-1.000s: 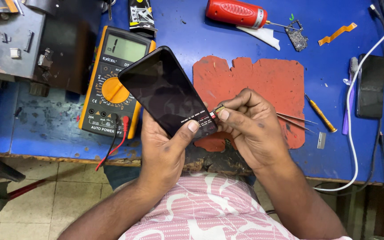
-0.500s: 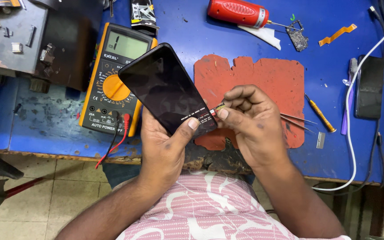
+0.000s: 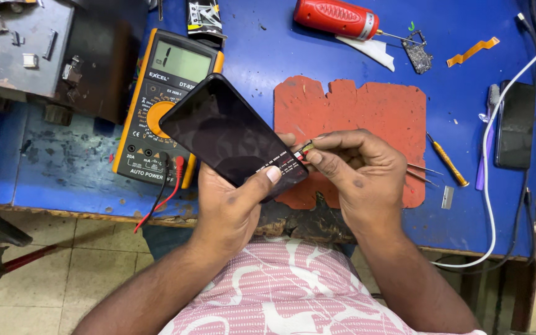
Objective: The person connects a white USB cable to a black smartphone to test its charging function, observing the screen for a charging icon. After confirming the connection, the person places the phone aside and uses a purple toothbrush to scrub a small circuit board resting on a red mat.
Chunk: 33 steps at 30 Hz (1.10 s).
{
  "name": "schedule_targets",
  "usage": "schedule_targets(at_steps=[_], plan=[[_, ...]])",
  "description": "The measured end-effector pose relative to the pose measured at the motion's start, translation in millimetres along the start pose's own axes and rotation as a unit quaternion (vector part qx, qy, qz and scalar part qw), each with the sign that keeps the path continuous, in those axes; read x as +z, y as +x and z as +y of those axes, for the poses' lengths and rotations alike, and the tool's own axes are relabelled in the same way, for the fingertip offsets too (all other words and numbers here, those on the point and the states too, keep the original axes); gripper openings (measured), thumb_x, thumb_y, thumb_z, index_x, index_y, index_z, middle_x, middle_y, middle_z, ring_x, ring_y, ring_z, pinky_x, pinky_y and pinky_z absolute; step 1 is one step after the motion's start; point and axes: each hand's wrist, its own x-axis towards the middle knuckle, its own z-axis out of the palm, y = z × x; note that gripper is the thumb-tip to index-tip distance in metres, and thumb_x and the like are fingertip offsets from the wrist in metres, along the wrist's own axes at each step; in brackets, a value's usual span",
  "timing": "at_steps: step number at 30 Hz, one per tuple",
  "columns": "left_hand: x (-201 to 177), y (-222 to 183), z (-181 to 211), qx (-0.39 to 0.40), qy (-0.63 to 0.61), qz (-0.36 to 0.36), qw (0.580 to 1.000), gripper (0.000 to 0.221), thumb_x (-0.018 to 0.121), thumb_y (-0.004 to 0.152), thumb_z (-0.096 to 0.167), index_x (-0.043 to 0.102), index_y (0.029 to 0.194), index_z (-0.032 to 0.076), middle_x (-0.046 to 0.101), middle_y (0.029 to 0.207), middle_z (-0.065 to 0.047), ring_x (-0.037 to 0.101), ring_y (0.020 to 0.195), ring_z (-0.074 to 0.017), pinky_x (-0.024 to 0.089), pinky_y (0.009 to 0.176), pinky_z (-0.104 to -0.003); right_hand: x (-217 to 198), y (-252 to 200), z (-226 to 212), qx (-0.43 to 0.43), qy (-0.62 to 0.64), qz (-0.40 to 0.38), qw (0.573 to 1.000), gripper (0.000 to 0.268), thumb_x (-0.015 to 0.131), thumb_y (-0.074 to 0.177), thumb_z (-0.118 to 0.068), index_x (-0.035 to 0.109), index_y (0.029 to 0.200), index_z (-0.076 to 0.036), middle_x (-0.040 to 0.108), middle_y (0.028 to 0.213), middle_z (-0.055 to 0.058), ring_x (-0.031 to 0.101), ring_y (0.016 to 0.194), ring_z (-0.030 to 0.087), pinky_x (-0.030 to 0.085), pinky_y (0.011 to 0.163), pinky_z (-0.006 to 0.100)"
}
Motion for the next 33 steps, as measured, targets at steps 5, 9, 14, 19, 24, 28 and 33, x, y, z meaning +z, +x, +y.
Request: schedule_targets(at_steps=[5, 9, 14, 19, 24, 28, 33], plan=[[0, 1, -1, 0.008, 0.027, 0.022, 0.999, 0.04, 0.057, 0.092, -0.014, 0.05, 0.13, -0.004, 0.068, 0.122, -0.018, 0.069, 0.11, -0.0216, 0.057, 0.102, -0.038, 0, -2, -2, -0.026, -0.057, -0.015, 0.998, 0.017, 0.073, 0.093, 0.009, 0.07, 0.109, 0.006, 0.075, 0.108, 0.014, 0.075, 0.098, 0.016, 0.064, 0.091, 0.03], [0, 2, -1, 0.008, 0.024, 0.032, 0.999, 0.042, 0.057, 0.092, -0.014, 0.047, 0.132, -0.003, 0.068, 0.121, -0.018, 0.07, 0.109, -0.0215, 0.058, 0.101, -0.039, 1, -1, -3, -0.063, -0.119, -0.011, 0.991, 0.015, 0.073, 0.094, 0.009, 0.07, 0.109, 0.006, 0.075, 0.106, 0.013, 0.076, 0.098, 0.016, 0.064, 0.09, 0.029], [0, 1, 0, -0.002, -0.003, 0.034, 0.999, 0.047, 0.057, 0.092, -0.014, 0.045, 0.135, 0.0, 0.068, 0.121, -0.018, 0.069, 0.11, -0.022, 0.058, 0.101, -0.04, 0, 1, -2, -0.057, -0.131, -0.008, 0.99, 0.015, 0.074, 0.093, 0.009, 0.071, 0.107, 0.006, 0.075, 0.102, 0.013, 0.075, 0.095, 0.015, 0.064, 0.088, 0.028], [1, 1, 0, -0.003, 0.004, 0.037, 0.999, 0.05, 0.057, 0.091, -0.014, 0.044, 0.136, 0.001, 0.067, 0.121, -0.017, 0.07, 0.11, -0.0219, 0.058, 0.1, -0.039, -3, 3, -1, -0.001, -0.073, -0.018, 0.997, 0.015, 0.074, 0.093, 0.008, 0.069, 0.107, 0.005, 0.076, 0.1, 0.012, 0.075, 0.092, 0.015, 0.063, 0.086, 0.027], [1, -2, -2, 0.002, 0.072, 0.015, 0.997, 0.035, 0.058, 0.094, -0.013, 0.052, 0.128, -0.006, 0.07, 0.119, -0.018, 0.072, 0.109, -0.021, 0.06, 0.1, -0.037, -9, 10, -3, 0.084, 0.025, -0.038, 0.995, 0.019, 0.075, 0.09, 0.008, 0.069, 0.108, 0.002, 0.075, 0.095, 0.01, 0.073, 0.086, 0.013, 0.063, 0.079, 0.028], [-2, -4, -2, 0.009, 0.109, -0.003, 0.994, 0.03, 0.058, 0.096, -0.012, 0.057, 0.125, -0.006, 0.072, 0.12, -0.017, 0.072, 0.109, -0.0191, 0.061, 0.1, -0.036, -13, 14, -5, 0.125, 0.026, -0.047, 0.991, 0.019, 0.076, 0.088, 0.008, 0.069, 0.105, 0.003, 0.075, 0.094, 0.01, 0.074, 0.085, 0.013, 0.063, 0.078, 0.028], [-3, -6, -2, 0.031, 0.145, -0.008, 0.989, 0.032, 0.06, 0.096, -0.011, 0.054, 0.126, -0.002, 0.071, 0.12, -0.014, 0.072, 0.107, -0.0169, 0.061, 0.098, -0.033, -13, 10, -3, 0.118, 0.047, -0.058, 0.99, 0.019, 0.075, 0.088, 0.007, 0.069, 0.104, 0.002, 0.074, 0.095, 0.009, 0.074, 0.086, 0.013, 0.065, 0.08, 0.028]])
